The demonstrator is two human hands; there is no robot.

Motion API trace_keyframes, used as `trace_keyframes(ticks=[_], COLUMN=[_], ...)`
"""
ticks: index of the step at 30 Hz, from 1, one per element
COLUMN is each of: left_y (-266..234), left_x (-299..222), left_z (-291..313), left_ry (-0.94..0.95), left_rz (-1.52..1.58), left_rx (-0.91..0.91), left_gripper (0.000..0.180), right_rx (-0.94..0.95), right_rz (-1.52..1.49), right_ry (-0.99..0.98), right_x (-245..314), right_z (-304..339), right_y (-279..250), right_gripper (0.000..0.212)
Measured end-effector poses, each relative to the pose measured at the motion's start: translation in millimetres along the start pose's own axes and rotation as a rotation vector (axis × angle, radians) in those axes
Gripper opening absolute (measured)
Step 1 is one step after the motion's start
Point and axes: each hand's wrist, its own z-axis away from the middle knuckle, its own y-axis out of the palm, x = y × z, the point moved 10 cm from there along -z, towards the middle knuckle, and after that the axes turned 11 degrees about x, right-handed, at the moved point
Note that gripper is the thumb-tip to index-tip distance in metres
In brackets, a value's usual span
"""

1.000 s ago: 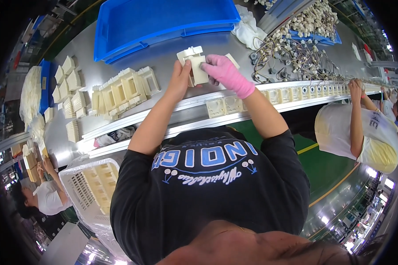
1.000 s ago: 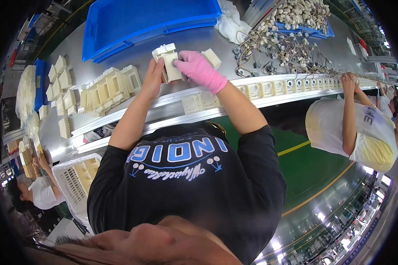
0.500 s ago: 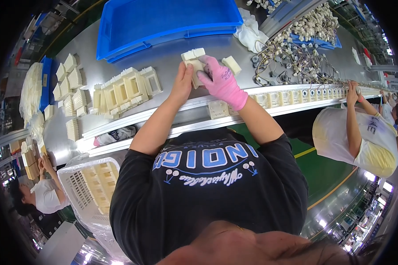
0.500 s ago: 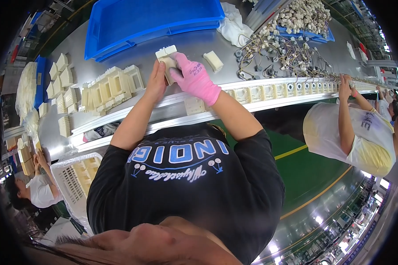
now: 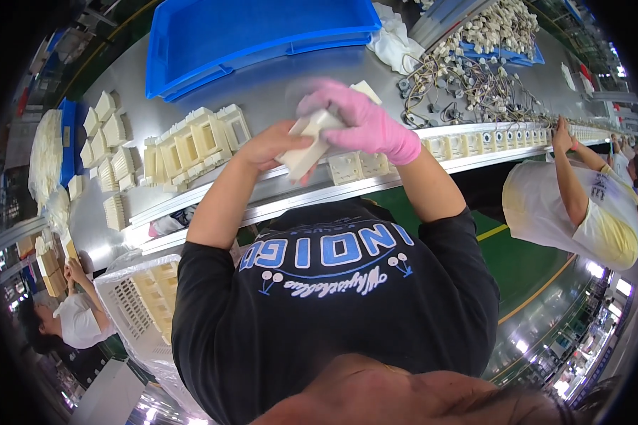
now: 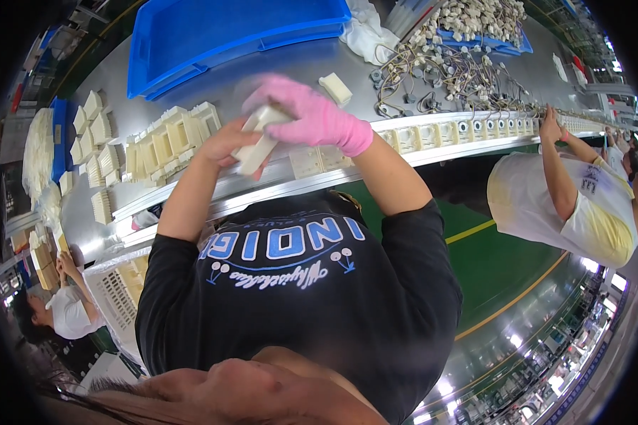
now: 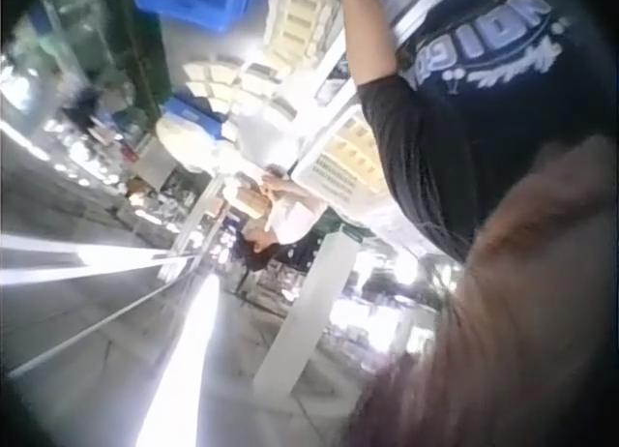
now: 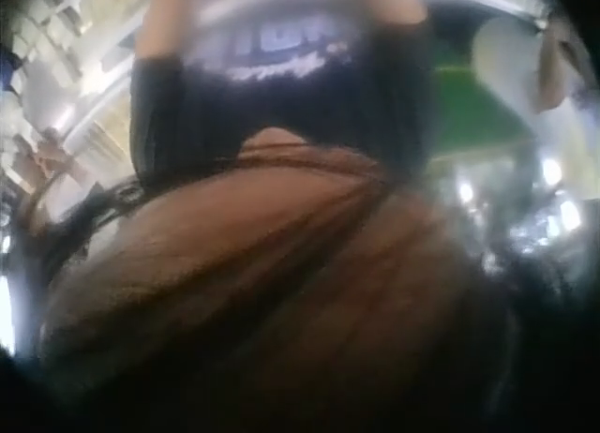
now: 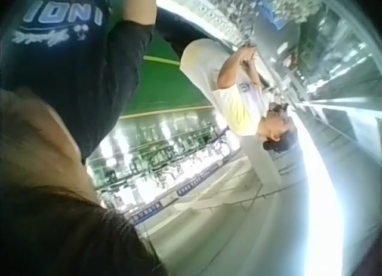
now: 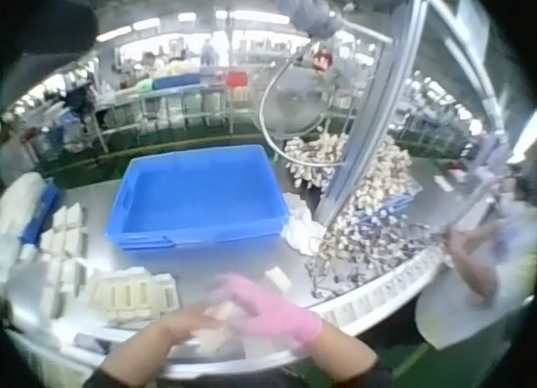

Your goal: The person assembles white plastic electronic components by hand on a production line.

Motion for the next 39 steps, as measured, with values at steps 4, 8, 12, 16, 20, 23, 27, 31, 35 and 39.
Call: trace_keyframes(ticks=[4, 8, 12, 16, 20, 23, 27, 31, 35, 39], left_y=[-16, -105, -148, -187, -180, -174, -156, -137, -133, -111], left_x=[19, -51, -52, -31, -34, -37, -59, -78, -74, -70], left_z=[21, 50, 68, 71, 57, 47, 43, 49, 46, 42], left_ry=[-0.199, -0.031, -0.542, -0.78, -0.718, -0.619, -0.393, -0.104, 0.063, 0.249], left_rz=[-0.242, -1.237, -1.915, -2.095, -2.104, -1.719, -1.479, -1.306, -1.07, -0.839], left_rx=[-0.086, -0.62, -0.904, -0.857, -0.767, -0.667, -0.727, -0.9, -0.844, -0.773], left_gripper=[0.035, 0.032, 0.028, 0.023, 0.021, 0.02, 0.023, 0.028, 0.016, 0.025], right_rx=[0.448, 0.49, 0.389, 0.308, 0.198, 0.151, 0.189, 0.083, 0.011, -0.091], right_rz=[-0.111, 0.335, 0.977, 0.756, 0.921, 0.908, 0.905, 0.899, 0.827, 0.083], right_ry=[0.354, 0.541, 0.503, 0.435, 0.939, 1.081, 1.105, 1.134, 1.176, 0.602], right_x=[-14, -53, -70, -102, -165, -206, -219, -212, -184, -116], right_z=[-1, 5, 2, -3, 23, 57, 63, 59, 55, 17], right_y=[59, 89, 94, 67, -37, -67, -64, -70, -82, -47], right_gripper=[0.027, 0.033, 0.044, 0.045, 0.039, 0.034, 0.034, 0.036, 0.035, 0.03])
